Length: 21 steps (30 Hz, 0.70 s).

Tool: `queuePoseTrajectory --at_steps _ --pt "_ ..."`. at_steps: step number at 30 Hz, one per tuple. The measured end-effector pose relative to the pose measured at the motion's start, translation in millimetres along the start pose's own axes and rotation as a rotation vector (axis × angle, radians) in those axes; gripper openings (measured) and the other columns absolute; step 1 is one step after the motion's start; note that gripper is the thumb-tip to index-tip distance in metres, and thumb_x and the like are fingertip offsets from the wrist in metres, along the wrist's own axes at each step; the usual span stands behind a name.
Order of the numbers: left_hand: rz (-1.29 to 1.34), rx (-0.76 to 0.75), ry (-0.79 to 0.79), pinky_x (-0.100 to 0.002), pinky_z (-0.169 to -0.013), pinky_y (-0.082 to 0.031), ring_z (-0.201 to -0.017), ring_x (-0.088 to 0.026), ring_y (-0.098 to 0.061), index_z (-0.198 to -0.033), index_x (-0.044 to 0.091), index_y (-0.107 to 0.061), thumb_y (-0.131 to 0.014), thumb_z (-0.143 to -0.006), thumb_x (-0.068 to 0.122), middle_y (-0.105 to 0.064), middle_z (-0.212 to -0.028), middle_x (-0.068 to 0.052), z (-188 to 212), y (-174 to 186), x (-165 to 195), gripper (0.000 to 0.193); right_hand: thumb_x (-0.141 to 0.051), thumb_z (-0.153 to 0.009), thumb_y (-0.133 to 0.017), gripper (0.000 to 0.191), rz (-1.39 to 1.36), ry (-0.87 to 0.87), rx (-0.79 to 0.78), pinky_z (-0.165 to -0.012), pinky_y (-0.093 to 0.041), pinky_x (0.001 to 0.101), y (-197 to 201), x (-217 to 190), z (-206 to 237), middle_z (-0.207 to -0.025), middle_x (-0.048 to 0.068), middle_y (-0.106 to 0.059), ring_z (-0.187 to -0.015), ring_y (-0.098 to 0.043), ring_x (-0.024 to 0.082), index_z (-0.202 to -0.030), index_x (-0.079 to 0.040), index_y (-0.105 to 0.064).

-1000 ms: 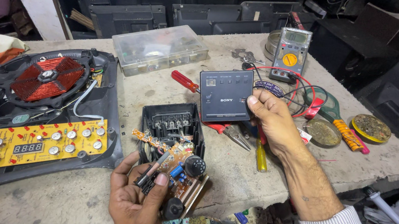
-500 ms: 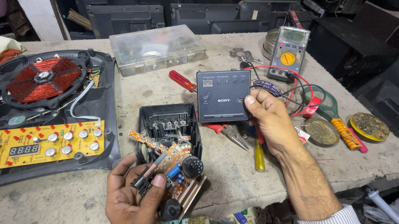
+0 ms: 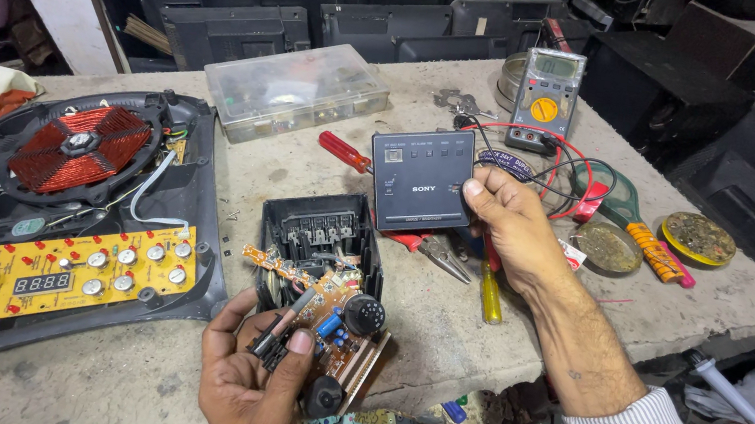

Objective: The person solders a green circuit board with a soldering iron, then uses a screwdriver to pry and adjust components on the board and the audio unit's internal assembly. They handle a Sony faceplate and reposition the board and wiring while working over the disassembled device on the bench.

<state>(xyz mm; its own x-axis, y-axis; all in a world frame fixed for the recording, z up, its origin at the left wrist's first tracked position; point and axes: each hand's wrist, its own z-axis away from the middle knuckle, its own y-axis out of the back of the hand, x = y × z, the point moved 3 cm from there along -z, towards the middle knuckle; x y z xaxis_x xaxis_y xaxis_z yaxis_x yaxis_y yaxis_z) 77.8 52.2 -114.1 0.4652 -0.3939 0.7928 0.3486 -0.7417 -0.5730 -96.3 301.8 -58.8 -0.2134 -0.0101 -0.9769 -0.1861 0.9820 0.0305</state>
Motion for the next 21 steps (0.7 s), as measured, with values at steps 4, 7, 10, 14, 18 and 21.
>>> queuePoseTrajectory --at_steps 4,7,10,14,18,21 --pt "-0.020 0.002 -0.015 -0.034 -0.088 -0.061 -0.099 -0.022 -0.071 -0.141 -0.010 -0.041 -0.070 -0.082 -0.011 -0.069 -0.107 -0.022 0.2 0.6 -1.1 0.066 -0.029 -0.103 -0.059 0.024 0.001 -0.008 0.006 -0.071 -0.043 0.0227 -0.4 -1.0 0.2 -0.092 -0.007 -0.066 -0.079 -0.053 0.003 -0.112 -0.009 -0.068" --pt "-0.006 0.003 -0.025 -0.034 -0.089 -0.061 -0.101 -0.023 -0.071 -0.141 -0.010 -0.040 -0.070 -0.082 -0.011 -0.069 -0.106 -0.023 0.4 0.9 -1.9 0.066 -0.029 -0.103 -0.059 0.023 0.006 -0.013 0.011 -0.071 -0.043 0.0225 -0.4 -2.0 1.4 -0.092 -0.007 -0.065 -0.079 -0.053 0.003 -0.113 -0.010 -0.068" --pt "-0.001 0.012 -0.019 -0.035 -0.088 -0.061 -0.100 -0.023 -0.071 -0.142 -0.010 -0.040 -0.069 -0.082 -0.011 -0.069 -0.106 -0.023 0.6 1.4 -3.0 0.067 -0.028 -0.102 -0.059 0.023 0.012 -0.012 0.009 -0.071 -0.043 0.0224 -0.4 -2.5 1.5 -0.091 -0.007 -0.065 -0.078 -0.052 0.003 -0.113 -0.010 -0.068" --pt "-0.013 0.014 -0.023 -0.034 -0.085 -0.061 -0.100 -0.024 -0.071 -0.142 -0.010 -0.040 -0.069 -0.081 -0.012 -0.069 -0.106 -0.023 0.8 1.5 -3.6 0.068 -0.028 -0.103 -0.059 0.023 0.006 0.005 -0.001 -0.070 -0.043 0.0225 -0.3 -2.3 0.8 -0.091 -0.007 -0.064 -0.078 -0.052 0.003 -0.112 -0.009 -0.068" --pt "-0.030 0.032 -0.019 -0.034 -0.083 -0.061 -0.099 -0.024 -0.071 -0.143 -0.009 -0.040 -0.070 -0.081 -0.012 -0.068 -0.107 -0.022 1.1 1.9 -4.4 0.069 -0.029 -0.104 -0.058 0.024 0.010 0.011 -0.010 -0.070 -0.042 0.0219 0.4 -1.7 1.2 -0.091 -0.007 -0.064 -0.078 -0.051 0.003 -0.113 -0.009 -0.068" --pt "-0.031 0.049 -0.012 -0.035 -0.085 -0.062 -0.101 -0.025 -0.072 -0.142 -0.009 -0.041 -0.069 -0.081 -0.011 -0.069 -0.107 -0.023 1.4 2.2 -5.0 0.067 -0.029 -0.103 -0.058 0.024 0.020 0.014 -0.010 -0.070 -0.042 0.0218 0.6 -1.6 1.2 -0.092 -0.007 -0.065 -0.078 -0.052 0.002 -0.114 -0.009 -0.068"
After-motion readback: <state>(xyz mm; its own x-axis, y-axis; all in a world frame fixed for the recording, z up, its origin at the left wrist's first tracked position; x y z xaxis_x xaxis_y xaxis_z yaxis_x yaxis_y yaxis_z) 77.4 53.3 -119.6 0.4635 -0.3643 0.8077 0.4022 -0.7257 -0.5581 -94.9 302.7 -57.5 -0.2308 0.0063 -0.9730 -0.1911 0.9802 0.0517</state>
